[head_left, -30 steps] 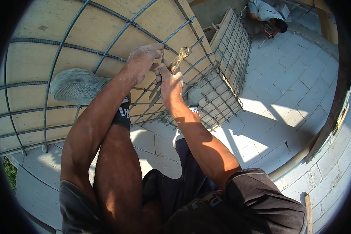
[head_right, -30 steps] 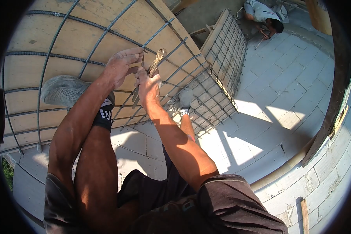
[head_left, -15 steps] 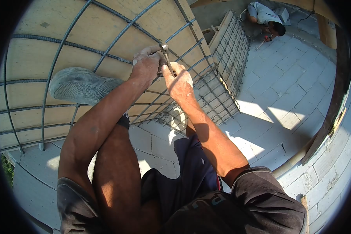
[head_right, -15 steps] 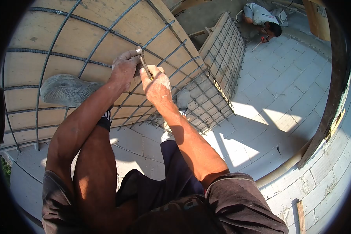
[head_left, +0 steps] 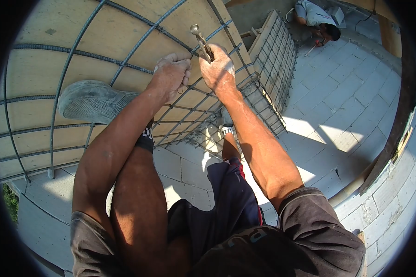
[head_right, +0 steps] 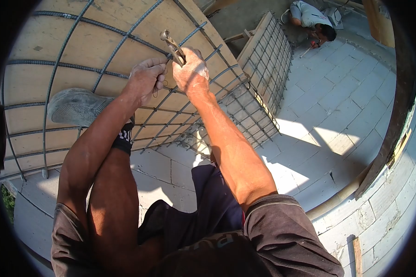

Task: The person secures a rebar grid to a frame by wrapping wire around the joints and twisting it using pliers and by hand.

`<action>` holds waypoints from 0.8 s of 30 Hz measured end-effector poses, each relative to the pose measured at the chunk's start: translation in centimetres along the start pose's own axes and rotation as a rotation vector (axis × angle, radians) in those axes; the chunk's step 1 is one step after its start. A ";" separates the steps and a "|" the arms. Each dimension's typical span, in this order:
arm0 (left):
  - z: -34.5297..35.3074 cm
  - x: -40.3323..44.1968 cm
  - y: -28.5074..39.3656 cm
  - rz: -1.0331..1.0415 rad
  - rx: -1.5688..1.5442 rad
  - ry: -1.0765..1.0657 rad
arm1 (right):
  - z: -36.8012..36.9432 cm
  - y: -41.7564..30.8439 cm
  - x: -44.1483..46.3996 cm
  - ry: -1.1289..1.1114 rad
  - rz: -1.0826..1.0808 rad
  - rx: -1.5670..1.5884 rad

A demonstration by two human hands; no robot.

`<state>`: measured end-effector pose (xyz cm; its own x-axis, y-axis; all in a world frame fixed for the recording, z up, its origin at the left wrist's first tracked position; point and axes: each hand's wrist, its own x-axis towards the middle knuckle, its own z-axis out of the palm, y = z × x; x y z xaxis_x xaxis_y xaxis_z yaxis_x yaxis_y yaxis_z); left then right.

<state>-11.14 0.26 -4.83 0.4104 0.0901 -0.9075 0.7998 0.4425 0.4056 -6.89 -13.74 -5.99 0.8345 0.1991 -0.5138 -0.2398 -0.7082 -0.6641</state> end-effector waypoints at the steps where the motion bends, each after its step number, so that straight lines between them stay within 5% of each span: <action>1: -0.5 0.2 0.1 -0.040 -0.007 -0.056 | 0.0 0.4 0.6 -0.044 0.099 -0.057; 6: -2.5 -0.5 1.6 -0.224 -0.295 -0.097 | 1.2 2.0 0.0 0.022 0.249 0.119; 9: -2.7 -0.6 2.9 -0.217 -0.466 -0.143 | 2.9 1.9 -1.0 -0.005 0.529 0.491; 12: -0.4 -0.8 4.4 -0.155 -0.485 -0.070 | 6.3 2.7 -2.3 0.098 0.528 0.644; 17: 3.9 -0.4 5.3 -0.180 -0.137 -0.136 | 5.8 -2.5 -3.4 0.185 0.714 1.321; 21: 4.5 1.6 5.8 -0.277 0.151 -0.206 | 6.6 -0.2 -3.7 0.091 0.706 1.349; 24: 3.4 0.2 6.7 -0.118 0.408 -0.284 | 5.3 1.2 -3.6 0.023 0.720 1.254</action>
<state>-4.17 0.23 -1.95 0.3648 -0.2103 -0.9070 0.9304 0.0459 0.3636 -12.79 -11.73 -7.77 0.3521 0.0433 -0.9350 -0.8623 0.4035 -0.3060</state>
